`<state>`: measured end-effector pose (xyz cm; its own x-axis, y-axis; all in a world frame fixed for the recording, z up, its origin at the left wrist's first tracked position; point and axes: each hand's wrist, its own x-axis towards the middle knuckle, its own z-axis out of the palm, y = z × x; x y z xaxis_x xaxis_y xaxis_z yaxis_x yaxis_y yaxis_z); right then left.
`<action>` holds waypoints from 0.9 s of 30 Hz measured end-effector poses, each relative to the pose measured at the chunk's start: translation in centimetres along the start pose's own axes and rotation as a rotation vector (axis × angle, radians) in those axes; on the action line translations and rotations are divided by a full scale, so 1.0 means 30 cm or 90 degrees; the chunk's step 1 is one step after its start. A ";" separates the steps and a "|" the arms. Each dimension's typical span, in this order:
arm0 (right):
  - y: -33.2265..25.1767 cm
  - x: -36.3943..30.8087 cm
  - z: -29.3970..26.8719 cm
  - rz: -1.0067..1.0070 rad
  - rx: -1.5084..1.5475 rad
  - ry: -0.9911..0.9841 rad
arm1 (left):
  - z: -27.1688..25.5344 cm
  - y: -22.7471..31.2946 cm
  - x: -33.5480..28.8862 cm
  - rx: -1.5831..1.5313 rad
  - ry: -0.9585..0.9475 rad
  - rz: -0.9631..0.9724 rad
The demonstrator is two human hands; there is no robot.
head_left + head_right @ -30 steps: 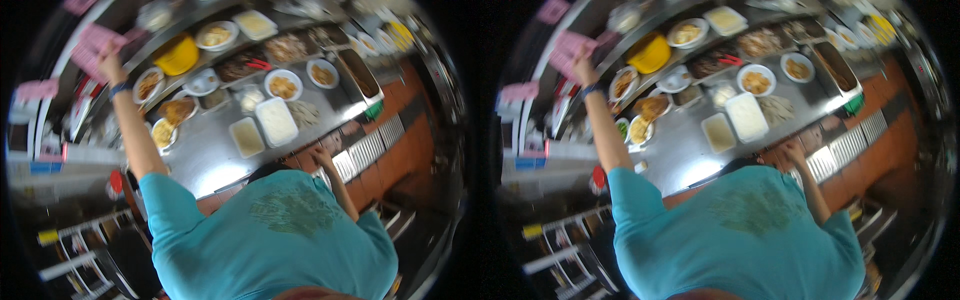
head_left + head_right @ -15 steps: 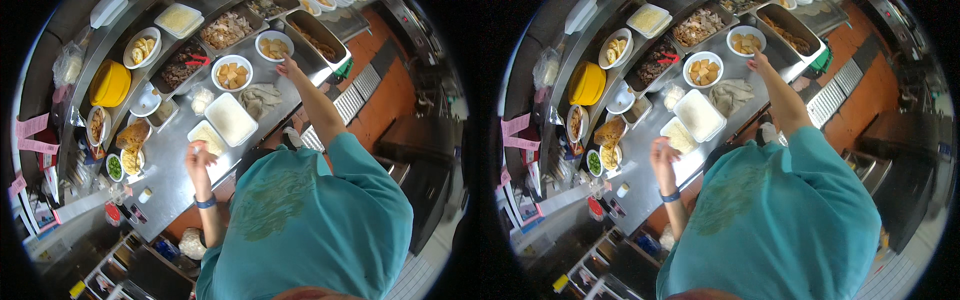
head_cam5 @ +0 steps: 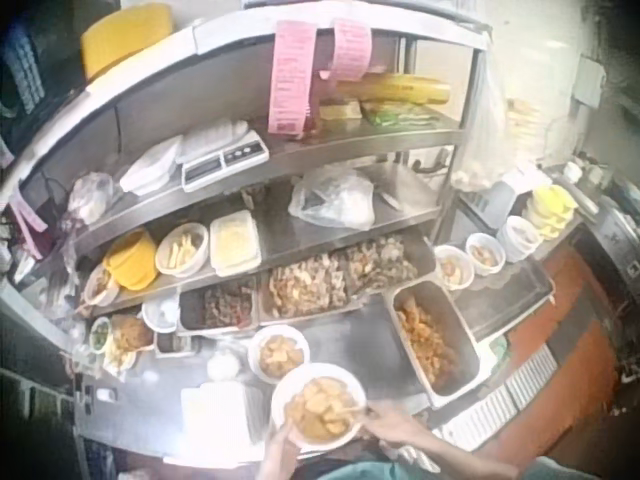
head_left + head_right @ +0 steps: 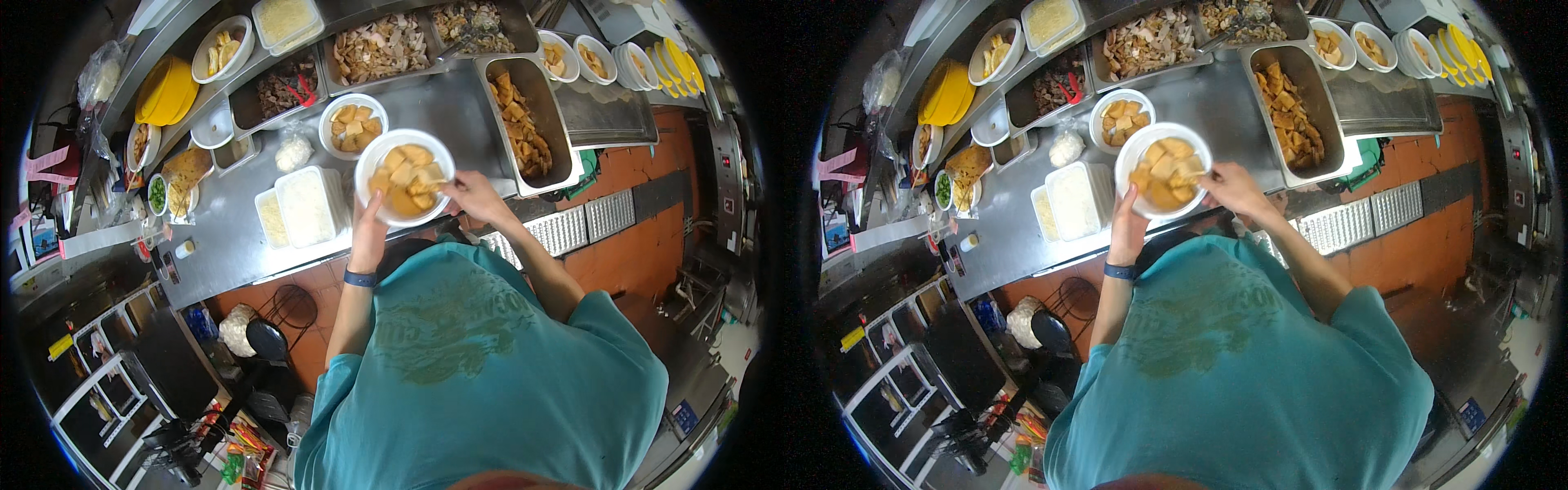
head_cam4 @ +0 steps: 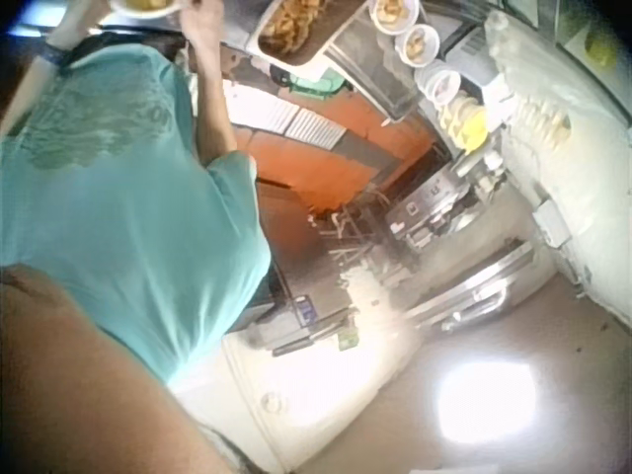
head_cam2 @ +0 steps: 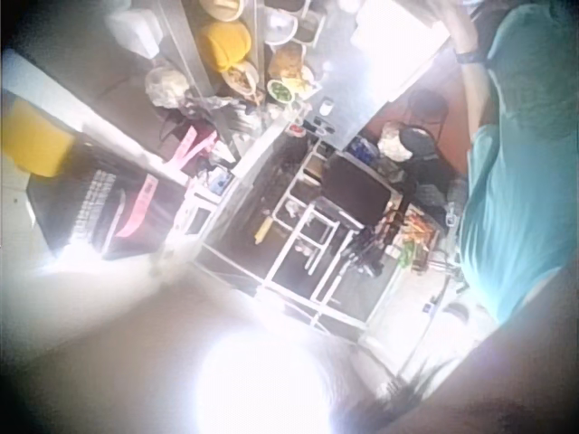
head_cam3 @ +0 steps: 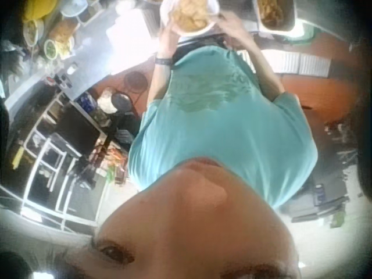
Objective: The person assembles two food orders in a commercial kitchen. They place cooked items into bowls using tongs, add sauce from a pot with a ladle, and top with chopped green onions. The person then covers the bowls with yellow lids and places them into a microwave.
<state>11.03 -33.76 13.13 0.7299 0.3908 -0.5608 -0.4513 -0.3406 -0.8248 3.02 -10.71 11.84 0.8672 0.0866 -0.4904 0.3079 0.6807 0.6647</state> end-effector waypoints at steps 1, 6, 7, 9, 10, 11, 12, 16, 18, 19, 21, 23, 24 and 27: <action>-0.042 -0.005 -0.020 -0.035 -0.041 -0.085 | -0.004 -0.011 0.005 -0.012 0.029 -0.012; -0.262 0.259 -0.136 -0.102 0.338 0.173 | -0.042 -0.032 -0.025 -0.032 0.137 0.055; -0.303 0.319 -0.116 -0.127 0.348 0.199 | -0.051 -0.023 -0.031 -0.057 0.130 0.050; -0.388 0.439 -0.012 -0.209 0.023 0.091 | -0.063 -0.012 -0.057 0.006 0.172 0.082; -0.430 0.504 0.088 -0.311 -0.152 0.150 | -0.066 -0.010 -0.064 0.034 0.168 0.114; -0.477 0.573 0.183 -0.366 -0.321 0.173 | -0.069 -0.010 -0.072 0.062 0.186 0.088; -0.517 0.641 0.282 -0.359 -0.454 0.143 | -0.072 -0.014 -0.077 0.084 0.181 0.082; -0.616 0.885 0.572 -0.288 -0.693 0.238 | -0.083 -0.035 -0.052 0.114 0.172 0.065; -0.682 0.983 0.643 -0.053 -0.468 0.209 | -0.091 -0.050 -0.036 0.120 0.168 0.044; -0.681 1.007 0.627 -0.235 -0.769 0.053 | -0.094 -0.065 -0.030 0.079 0.133 0.041; -0.709 1.025 0.612 -0.171 -0.722 0.031 | -0.106 -0.082 -0.014 0.013 0.071 0.021; -0.724 0.978 0.554 -0.213 -0.708 0.041 | -0.104 -0.101 0.012 0.002 0.069 -0.009; -0.703 0.923 0.502 -0.245 -0.676 0.020 | -0.103 -0.109 0.022 -0.009 0.075 -0.020; -0.596 0.649 0.324 -0.197 -0.507 0.000 | -0.096 -0.121 0.052 0.032 0.081 -0.053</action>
<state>28.32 -11.75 16.23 0.7607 0.5656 -0.3184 0.2641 -0.7178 -0.6442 2.11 -10.94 7.03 0.7820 0.1255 -0.6105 0.3981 0.6530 0.6443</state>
